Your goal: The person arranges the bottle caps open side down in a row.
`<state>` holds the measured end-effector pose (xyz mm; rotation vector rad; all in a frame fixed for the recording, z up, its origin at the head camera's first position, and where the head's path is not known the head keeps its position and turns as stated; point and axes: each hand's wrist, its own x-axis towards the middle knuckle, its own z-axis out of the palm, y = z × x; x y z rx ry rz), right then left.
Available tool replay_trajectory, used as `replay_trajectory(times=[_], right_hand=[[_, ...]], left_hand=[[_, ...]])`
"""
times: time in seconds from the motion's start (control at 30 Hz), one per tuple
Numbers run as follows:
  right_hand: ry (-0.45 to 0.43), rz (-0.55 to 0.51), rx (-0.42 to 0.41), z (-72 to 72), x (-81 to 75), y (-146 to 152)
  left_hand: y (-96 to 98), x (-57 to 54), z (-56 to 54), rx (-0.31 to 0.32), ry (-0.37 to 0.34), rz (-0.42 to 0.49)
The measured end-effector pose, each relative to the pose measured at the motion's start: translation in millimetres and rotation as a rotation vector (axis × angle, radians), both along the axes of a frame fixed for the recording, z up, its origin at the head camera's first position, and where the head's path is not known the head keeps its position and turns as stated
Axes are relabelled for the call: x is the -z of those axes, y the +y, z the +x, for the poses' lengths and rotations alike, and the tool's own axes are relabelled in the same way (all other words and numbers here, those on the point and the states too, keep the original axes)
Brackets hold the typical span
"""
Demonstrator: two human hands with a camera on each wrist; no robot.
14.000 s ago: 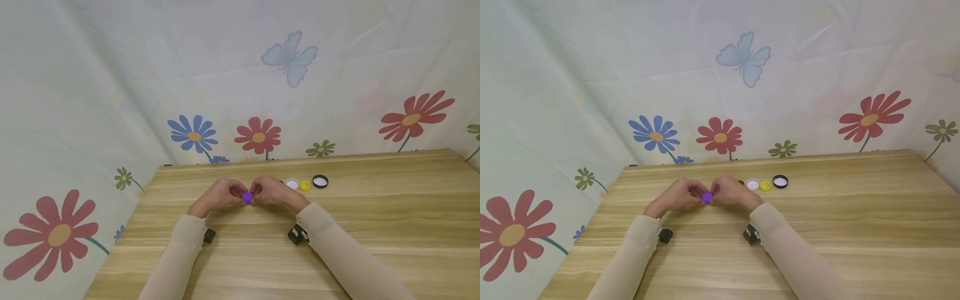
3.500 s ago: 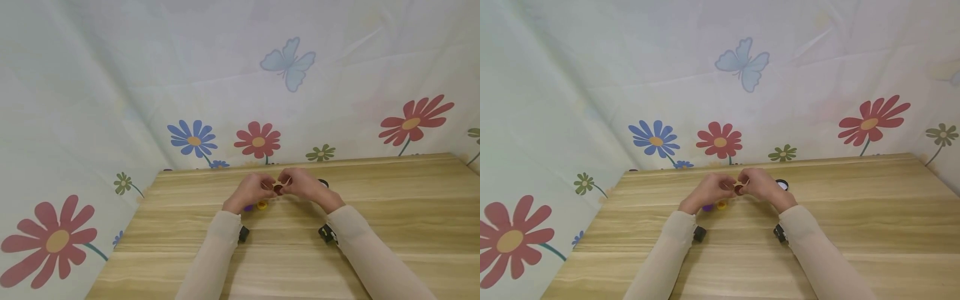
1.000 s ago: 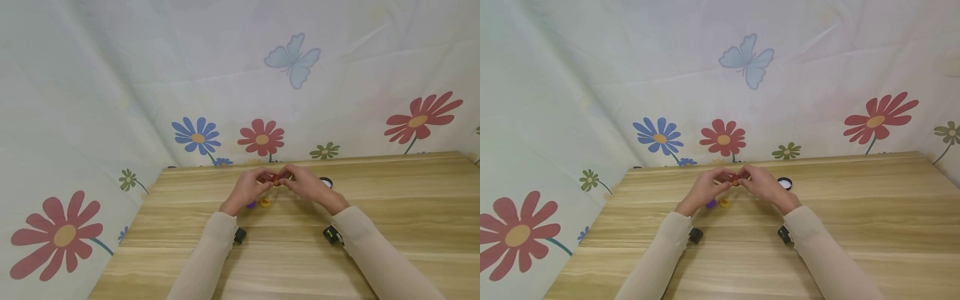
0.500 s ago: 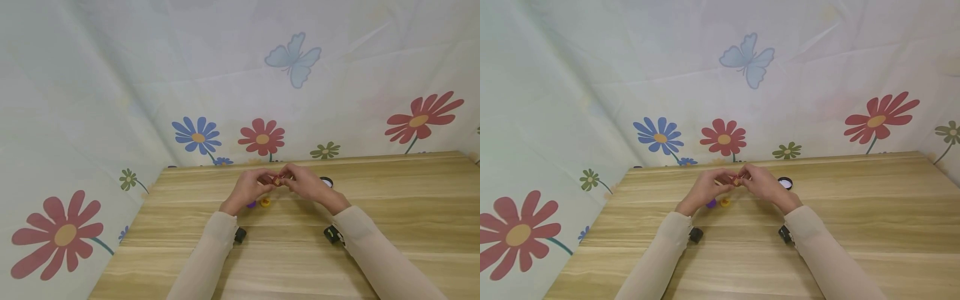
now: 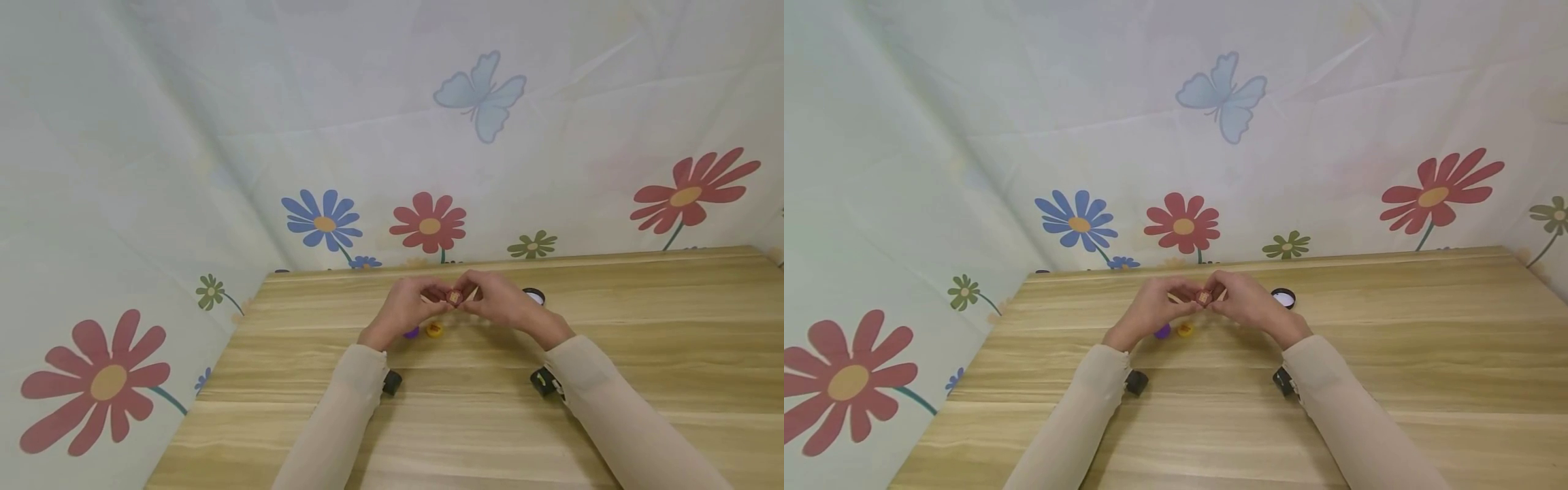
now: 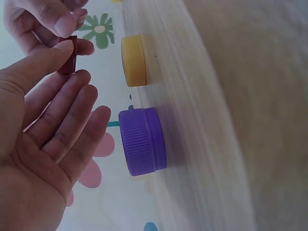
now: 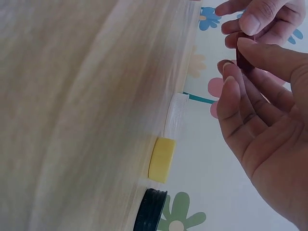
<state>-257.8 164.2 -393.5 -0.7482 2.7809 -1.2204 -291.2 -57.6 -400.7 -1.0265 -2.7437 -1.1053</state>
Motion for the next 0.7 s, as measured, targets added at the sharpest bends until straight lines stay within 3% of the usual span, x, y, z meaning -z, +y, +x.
replay_trajectory(times=[0.53,0.7], right_hand=[[0.017,0.048,-0.013,-2.8,3.5,0.7],[-0.017,0.075,-0.02,-2.3,3.1,0.2]], left_hand=[[-1.0,0.4,1.9,0.005,-0.099,-0.045],[-0.3,0.5,2.3,0.009,-0.127,-0.062]])
